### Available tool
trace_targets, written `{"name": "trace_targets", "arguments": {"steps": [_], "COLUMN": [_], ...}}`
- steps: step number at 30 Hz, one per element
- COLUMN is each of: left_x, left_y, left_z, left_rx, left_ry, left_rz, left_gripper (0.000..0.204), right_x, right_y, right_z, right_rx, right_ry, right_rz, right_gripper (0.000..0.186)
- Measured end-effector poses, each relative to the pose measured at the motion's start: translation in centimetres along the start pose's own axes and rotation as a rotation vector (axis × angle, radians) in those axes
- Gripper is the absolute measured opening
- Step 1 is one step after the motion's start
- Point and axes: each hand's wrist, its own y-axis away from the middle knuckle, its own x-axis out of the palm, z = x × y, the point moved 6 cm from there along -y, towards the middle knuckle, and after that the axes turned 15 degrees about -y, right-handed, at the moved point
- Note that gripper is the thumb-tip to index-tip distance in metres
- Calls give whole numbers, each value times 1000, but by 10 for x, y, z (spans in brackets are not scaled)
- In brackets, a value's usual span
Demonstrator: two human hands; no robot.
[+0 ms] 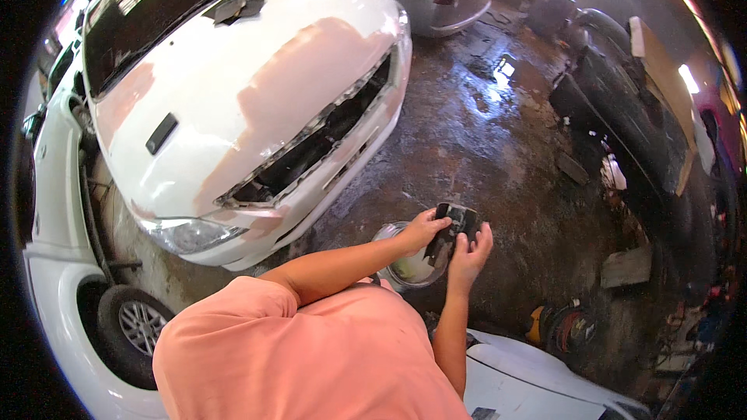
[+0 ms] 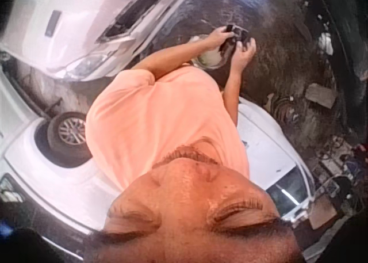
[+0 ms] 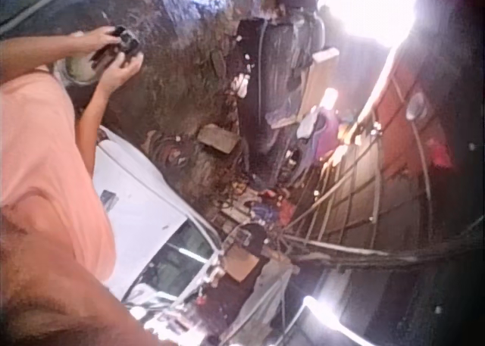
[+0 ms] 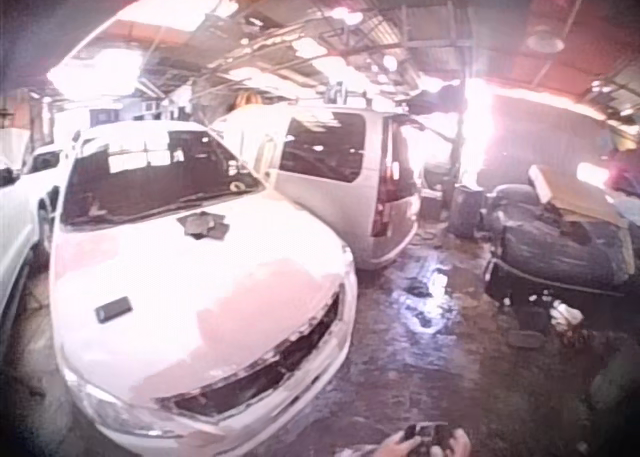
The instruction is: The person sands the surface of a car hood using a sanding block and a cloth, dipping the block into a bucket of water and wiping the sanded area.
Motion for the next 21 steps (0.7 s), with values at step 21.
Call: {"name": "trace_targets", "arguments": {"steps": [21], "left_x": [-10], "left_y": [-17], "left_z": [172], "left_rx": [-373], "left_ry": [-662], "left_rz": [74], "left_gripper": [95], "right_x": [-28], "right_y": [50], "right_z": [-106], "right_rx": [263], "right_ry": [479], "right_rz": [279], "right_gripper": [53]}}
